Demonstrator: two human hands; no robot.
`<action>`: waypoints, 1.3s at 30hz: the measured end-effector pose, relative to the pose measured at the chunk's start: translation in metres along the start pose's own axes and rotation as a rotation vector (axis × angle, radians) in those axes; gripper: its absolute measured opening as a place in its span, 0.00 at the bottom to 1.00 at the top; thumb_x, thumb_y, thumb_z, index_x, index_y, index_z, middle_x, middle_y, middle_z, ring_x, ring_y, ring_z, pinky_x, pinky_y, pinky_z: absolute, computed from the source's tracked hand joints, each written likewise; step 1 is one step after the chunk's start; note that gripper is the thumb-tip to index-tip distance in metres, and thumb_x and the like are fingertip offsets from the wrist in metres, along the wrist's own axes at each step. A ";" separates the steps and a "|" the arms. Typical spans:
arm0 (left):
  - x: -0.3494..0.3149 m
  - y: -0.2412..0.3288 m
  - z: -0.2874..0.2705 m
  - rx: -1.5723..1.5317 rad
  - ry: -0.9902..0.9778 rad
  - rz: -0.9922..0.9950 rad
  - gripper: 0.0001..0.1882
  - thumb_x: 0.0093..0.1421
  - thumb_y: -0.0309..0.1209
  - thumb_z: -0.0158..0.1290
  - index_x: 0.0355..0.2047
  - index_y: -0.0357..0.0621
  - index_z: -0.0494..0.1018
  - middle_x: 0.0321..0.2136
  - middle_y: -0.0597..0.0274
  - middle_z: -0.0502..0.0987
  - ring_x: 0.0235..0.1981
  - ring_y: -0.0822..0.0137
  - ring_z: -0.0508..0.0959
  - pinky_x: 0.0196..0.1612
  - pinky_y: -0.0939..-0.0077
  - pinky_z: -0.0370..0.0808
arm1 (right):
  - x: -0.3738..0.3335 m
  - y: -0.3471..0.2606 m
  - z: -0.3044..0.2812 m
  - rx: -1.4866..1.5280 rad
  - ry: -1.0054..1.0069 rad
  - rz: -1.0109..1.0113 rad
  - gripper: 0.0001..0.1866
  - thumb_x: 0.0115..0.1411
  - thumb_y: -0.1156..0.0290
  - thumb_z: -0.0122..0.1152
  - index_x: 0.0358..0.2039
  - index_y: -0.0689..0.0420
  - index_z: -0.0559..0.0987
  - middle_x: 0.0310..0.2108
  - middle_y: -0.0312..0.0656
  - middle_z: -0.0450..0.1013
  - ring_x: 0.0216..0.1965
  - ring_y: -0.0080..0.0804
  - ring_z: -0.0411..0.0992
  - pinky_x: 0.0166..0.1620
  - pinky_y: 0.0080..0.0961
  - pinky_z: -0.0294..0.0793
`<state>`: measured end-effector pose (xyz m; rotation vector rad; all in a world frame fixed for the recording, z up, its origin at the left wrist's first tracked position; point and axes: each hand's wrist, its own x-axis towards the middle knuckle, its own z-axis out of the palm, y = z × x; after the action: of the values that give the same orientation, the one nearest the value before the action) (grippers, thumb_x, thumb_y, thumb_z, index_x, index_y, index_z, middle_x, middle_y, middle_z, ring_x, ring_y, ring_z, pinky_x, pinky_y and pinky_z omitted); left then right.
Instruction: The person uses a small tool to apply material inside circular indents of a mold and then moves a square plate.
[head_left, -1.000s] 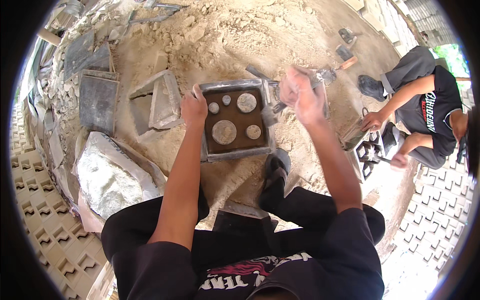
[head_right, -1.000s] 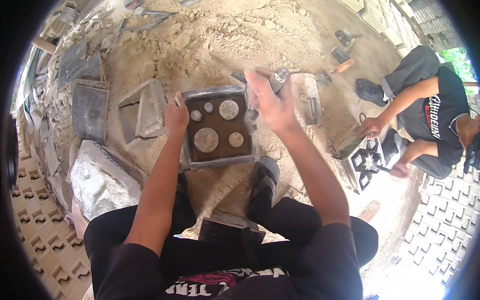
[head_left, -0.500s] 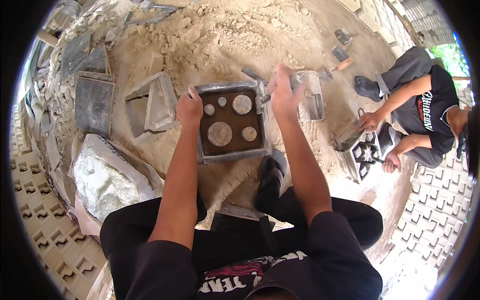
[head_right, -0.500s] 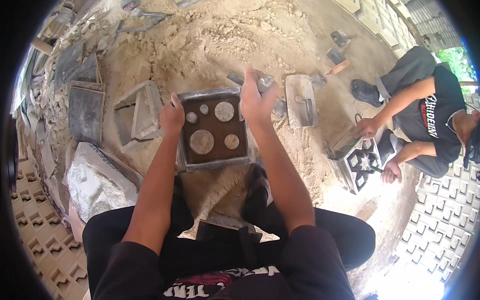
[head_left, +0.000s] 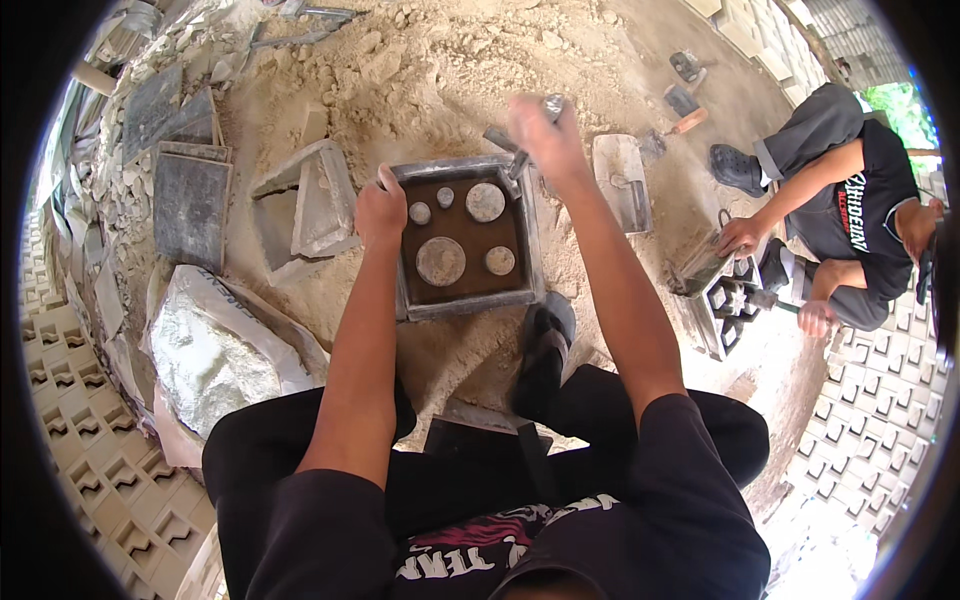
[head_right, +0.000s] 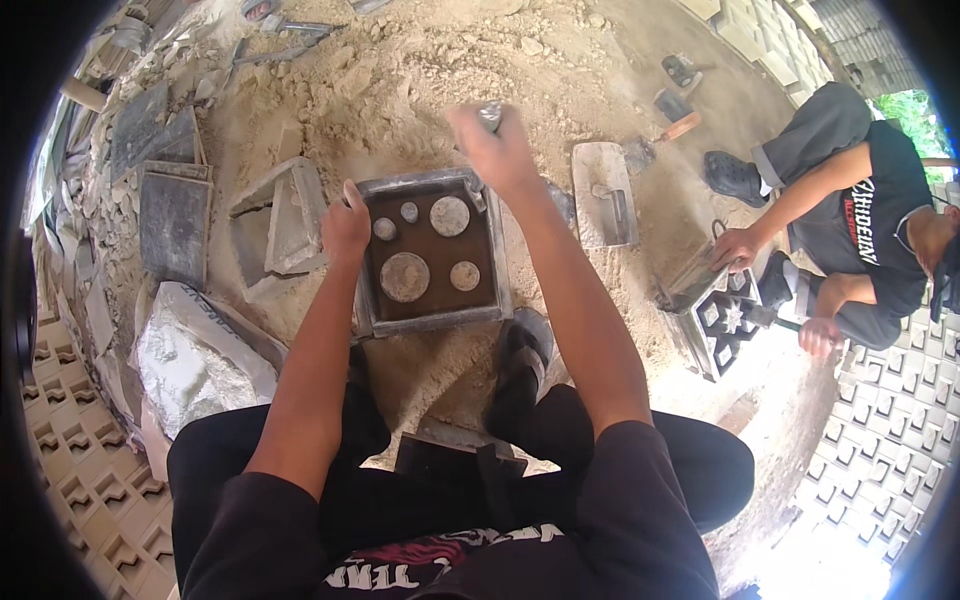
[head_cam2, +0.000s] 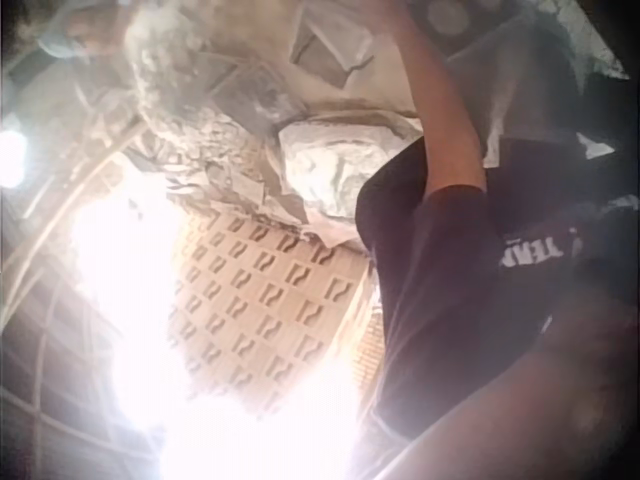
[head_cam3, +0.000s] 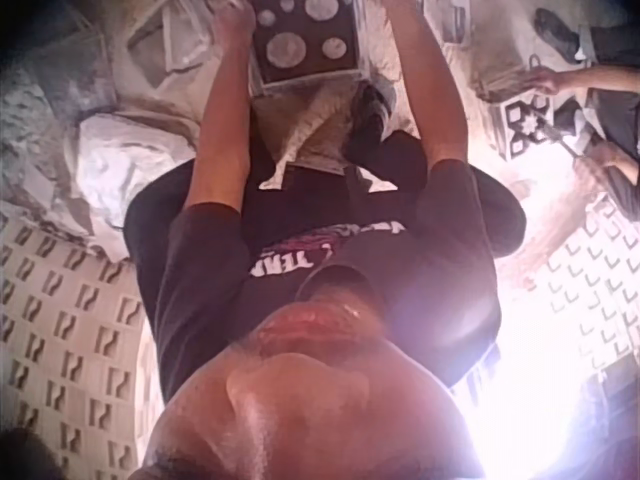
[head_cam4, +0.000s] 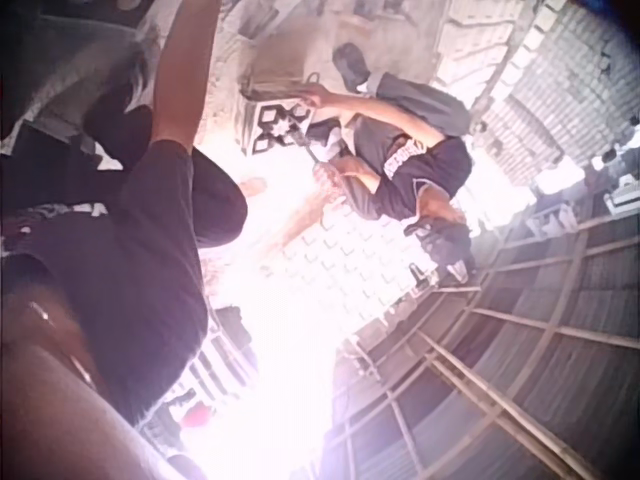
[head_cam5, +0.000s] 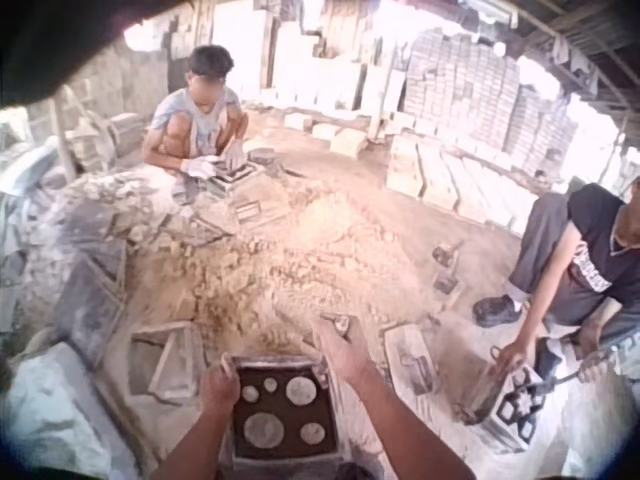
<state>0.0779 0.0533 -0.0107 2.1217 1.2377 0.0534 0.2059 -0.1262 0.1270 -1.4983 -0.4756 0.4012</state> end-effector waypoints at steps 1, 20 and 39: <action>0.001 -0.004 0.000 0.016 0.002 -0.002 0.37 0.66 0.55 0.32 0.38 0.29 0.77 0.40 0.35 0.77 0.46 0.38 0.75 0.50 0.47 0.70 | 0.000 -0.007 0.005 0.049 0.110 -0.038 0.25 0.67 0.62 0.50 0.12 0.51 0.62 0.11 0.27 0.56 0.14 0.16 0.52 0.18 0.21 0.47; 0.005 -0.002 0.002 -0.003 -0.001 0.009 0.36 0.66 0.54 0.33 0.37 0.30 0.77 0.37 0.33 0.77 0.44 0.37 0.76 0.49 0.48 0.71 | -0.010 -0.001 0.041 0.025 0.030 -0.366 0.26 0.67 0.63 0.52 0.11 0.53 0.61 0.10 0.27 0.55 0.13 0.15 0.50 0.18 0.20 0.45; 0.008 -0.004 0.003 -0.054 -0.050 0.038 0.38 0.67 0.55 0.31 0.37 0.29 0.77 0.36 0.33 0.77 0.43 0.35 0.76 0.49 0.47 0.70 | 0.003 0.006 0.093 -0.069 0.008 -0.128 0.24 0.64 0.62 0.56 0.12 0.58 0.67 0.10 0.27 0.56 0.16 0.15 0.53 0.18 0.24 0.50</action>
<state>0.0801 0.0593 -0.0178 2.0877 1.1542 0.0502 0.1595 -0.0460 0.1228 -1.5262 -0.5805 0.2812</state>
